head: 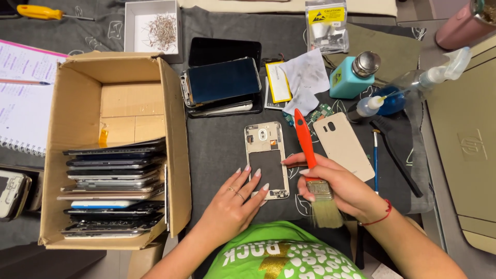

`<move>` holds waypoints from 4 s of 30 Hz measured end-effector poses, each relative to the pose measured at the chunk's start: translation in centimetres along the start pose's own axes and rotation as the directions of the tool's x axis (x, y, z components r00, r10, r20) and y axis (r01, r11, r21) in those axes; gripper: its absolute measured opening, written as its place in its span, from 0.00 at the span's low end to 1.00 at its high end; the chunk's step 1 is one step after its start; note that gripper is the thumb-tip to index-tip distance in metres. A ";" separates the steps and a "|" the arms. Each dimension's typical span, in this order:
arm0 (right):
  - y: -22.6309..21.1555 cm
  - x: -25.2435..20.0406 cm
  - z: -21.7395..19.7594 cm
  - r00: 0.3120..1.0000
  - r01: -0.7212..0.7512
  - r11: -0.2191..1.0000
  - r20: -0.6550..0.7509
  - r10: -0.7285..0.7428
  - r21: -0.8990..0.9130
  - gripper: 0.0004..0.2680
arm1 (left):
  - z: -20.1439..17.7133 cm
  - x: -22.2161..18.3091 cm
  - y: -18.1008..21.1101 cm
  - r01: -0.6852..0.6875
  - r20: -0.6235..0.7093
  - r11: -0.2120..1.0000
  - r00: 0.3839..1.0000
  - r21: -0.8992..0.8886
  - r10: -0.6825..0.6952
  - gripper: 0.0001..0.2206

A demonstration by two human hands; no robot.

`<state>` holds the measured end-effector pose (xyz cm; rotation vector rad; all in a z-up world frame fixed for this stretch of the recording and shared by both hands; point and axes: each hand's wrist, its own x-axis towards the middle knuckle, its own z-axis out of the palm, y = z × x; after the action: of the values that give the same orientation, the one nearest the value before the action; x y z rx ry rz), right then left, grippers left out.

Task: Cleaning the internal components and back cover of a disassembled smartphone using brushes and cleaning solution.

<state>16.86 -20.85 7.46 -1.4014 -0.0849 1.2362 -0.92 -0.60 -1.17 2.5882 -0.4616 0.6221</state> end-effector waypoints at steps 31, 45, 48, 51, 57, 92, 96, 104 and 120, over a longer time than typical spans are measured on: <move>-0.9 -1.5 -0.9 0.895 0.132 0.870 -0.320 -0.310 -0.474 0.09 | -2.8 1.5 2.6 0.530 0.494 -0.088 0.700 -0.843 -0.516 0.21; -0.2 -1.1 -1.3 0.929 0.148 0.849 -0.224 -0.295 -0.508 0.05 | -2.1 1.3 1.8 0.731 0.505 0.028 0.497 -0.681 -0.706 0.16; -0.6 -1.4 -1.5 0.947 0.129 0.839 -0.187 -0.263 -0.528 0.07 | -2.3 1.2 1.8 0.711 0.505 0.020 0.519 -0.703 -0.690 0.16; -1.0 -1.0 -2.0 0.976 0.058 0.796 -0.132 -0.171 -0.603 0.10 | -2.2 1.0 1.5 0.689 0.486 0.028 0.539 -0.725 -0.688 0.16; 0.4 -0.3 -3.4 0.983 0.152 0.849 -0.010 -0.182 -0.507 0.12 | -3.1 1.8 1.7 0.701 0.517 0.019 0.543 -0.713 -0.662 0.14; -2.7 -0.5 -7.5 0.867 -0.470 0.069 -0.475 -0.150 -0.880 0.24 | -2.3 1.3 1.0 0.851 0.336 0.460 0.523 -0.255 -0.783 0.39; -2.7 -0.6 -8.0 0.891 -0.414 0.084 -0.422 -0.165 -0.907 0.21 | -0.7 0.0 1.1 0.669 0.111 0.742 0.735 0.043 -0.669 0.32; -4.0 -4.4 -6.0 0.832 -0.143 0.521 -0.387 -0.397 -0.842 0.10 | -0.3 0.5 1.2 0.500 -0.099 0.848 0.866 0.176 -0.490 0.32; 0.6 -2.0 -0.3 0.695 0.568 0.477 0.079 -0.715 -0.671 0.05 | 1.5 10.5 4.3 0.064 0.586 -0.677 0.564 -0.733 -0.581 0.30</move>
<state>15.82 -22.59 8.15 -1.8430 -0.9158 0.3714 6.69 -7.23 4.18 0.4174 0.4114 0.0068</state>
